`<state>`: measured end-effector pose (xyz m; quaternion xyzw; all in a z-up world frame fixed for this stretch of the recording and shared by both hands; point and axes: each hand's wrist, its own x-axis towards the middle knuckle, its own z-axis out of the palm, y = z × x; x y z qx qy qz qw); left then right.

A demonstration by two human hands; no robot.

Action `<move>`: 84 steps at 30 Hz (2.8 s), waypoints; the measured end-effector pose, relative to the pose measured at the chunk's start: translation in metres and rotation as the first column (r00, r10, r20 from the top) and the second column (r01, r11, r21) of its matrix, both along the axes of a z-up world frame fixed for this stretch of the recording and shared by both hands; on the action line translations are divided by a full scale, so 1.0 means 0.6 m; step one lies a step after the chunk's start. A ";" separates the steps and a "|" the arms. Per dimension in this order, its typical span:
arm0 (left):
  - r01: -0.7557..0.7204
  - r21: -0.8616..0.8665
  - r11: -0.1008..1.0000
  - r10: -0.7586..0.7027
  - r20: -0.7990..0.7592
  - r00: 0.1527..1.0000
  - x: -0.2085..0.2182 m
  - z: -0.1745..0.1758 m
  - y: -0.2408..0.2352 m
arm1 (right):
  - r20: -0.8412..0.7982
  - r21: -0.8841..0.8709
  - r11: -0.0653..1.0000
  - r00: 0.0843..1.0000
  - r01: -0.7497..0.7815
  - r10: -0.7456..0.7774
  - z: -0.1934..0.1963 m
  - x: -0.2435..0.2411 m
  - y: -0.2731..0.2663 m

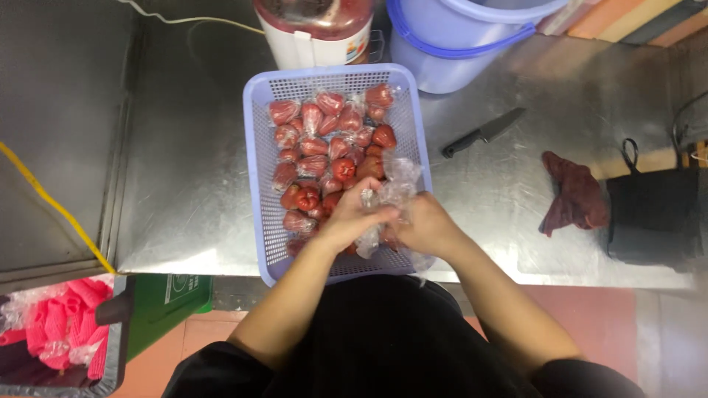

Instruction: The person wraps individual red fruits in clear plastic film, one at a time, and places them into a blue basket. The person handles the fruits by hand, twisting the film to seal each piece.

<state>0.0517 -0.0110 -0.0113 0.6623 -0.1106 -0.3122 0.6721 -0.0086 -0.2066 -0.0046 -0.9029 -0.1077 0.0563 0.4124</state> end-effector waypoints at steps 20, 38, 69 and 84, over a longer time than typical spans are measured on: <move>-0.161 0.336 0.928 0.093 0.209 0.973 0.020 -0.027 -0.033 | -0.047 0.490 0.715 0.834 0.498 -0.549 0.012 -0.016 -0.039; -0.057 0.014 0.998 0.058 -0.085 0.995 -0.018 -0.168 -0.097 | -0.203 0.792 0.446 0.868 0.418 -0.453 -0.043 -0.031 -0.073; -0.102 -0.298 0.949 0.041 -0.205 0.978 0.031 -0.021 -0.041 | 0.287 0.059 0.956 0.912 0.289 -0.294 0.026 -0.016 -0.037; -0.077 0.418 0.905 0.069 0.035 0.997 0.039 -0.014 -0.054 | 0.514 -0.067 0.968 0.840 0.242 -0.175 0.037 0.000 -0.022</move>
